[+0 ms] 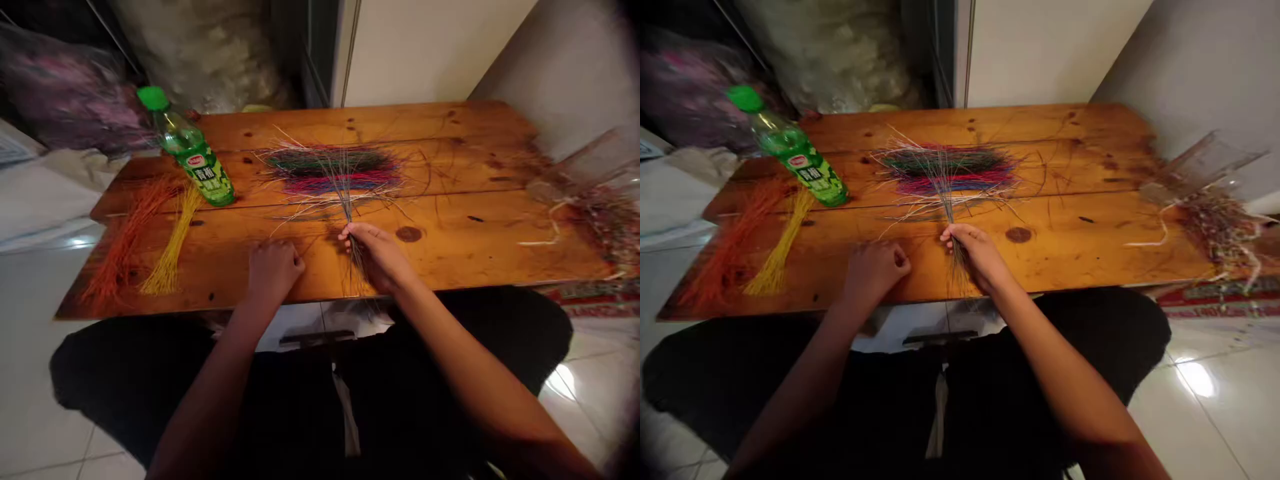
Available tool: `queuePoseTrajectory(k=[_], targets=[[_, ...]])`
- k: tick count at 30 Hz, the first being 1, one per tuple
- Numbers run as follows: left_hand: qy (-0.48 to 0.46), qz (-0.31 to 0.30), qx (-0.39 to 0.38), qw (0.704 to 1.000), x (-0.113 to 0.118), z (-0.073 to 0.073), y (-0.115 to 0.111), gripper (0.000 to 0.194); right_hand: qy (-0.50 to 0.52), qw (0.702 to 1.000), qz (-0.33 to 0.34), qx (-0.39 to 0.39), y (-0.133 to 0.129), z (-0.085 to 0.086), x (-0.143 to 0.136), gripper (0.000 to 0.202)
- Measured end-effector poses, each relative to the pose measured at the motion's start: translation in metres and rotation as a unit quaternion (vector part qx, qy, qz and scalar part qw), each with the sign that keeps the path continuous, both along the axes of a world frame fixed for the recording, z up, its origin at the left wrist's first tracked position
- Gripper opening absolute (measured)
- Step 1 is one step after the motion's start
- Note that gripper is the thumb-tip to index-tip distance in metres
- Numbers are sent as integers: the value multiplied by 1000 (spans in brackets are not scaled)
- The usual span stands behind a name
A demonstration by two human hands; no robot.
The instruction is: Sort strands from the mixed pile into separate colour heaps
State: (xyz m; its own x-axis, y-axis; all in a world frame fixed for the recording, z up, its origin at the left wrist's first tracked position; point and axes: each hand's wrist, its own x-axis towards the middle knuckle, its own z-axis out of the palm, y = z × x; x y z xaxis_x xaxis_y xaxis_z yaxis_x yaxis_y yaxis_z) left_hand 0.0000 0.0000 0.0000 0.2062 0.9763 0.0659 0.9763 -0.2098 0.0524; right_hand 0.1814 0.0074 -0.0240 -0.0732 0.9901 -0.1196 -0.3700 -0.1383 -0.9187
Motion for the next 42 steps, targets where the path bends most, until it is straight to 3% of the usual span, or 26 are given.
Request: queuePoseTrajectory(k=[3,5,7,9,12,17,20,25,28,42], targets=[[-84,36,-34,995,-4,3,1,13,-6,1000,-3,-4,0,3,0,11],[-210,49,-82,973,-6,3,3,11,-6,1000,-1,-6,0,4,0,11],[-374,52,-134,916,-8,0,5,11,-5,1000,2,-6,0,5,-1,12],[-516,59,-151,841,-6,-4,6,11,-1,1000,6,-8,-1,5,-3,12],[-639,88,-137,752,4,-11,4,13,2,1000,22,-15,-5,5,-10,12],[-703,96,-124,694,26,-18,-4,9,-5,996,88,-19,-15,2,-25,16],[-705,92,-94,697,32,-21,-6,7,-11,994,105,-28,-18,0,-30,17],[-628,88,-16,773,34,-26,-8,6,-1,995,89,-41,-18,-1,-32,18],[-597,76,10,799,35,-27,-8,6,0,995,88,-49,-18,-2,-32,18],[-578,44,27,815,36,-34,-5,7,-10,993,109,-43,-16,-3,-30,21]])
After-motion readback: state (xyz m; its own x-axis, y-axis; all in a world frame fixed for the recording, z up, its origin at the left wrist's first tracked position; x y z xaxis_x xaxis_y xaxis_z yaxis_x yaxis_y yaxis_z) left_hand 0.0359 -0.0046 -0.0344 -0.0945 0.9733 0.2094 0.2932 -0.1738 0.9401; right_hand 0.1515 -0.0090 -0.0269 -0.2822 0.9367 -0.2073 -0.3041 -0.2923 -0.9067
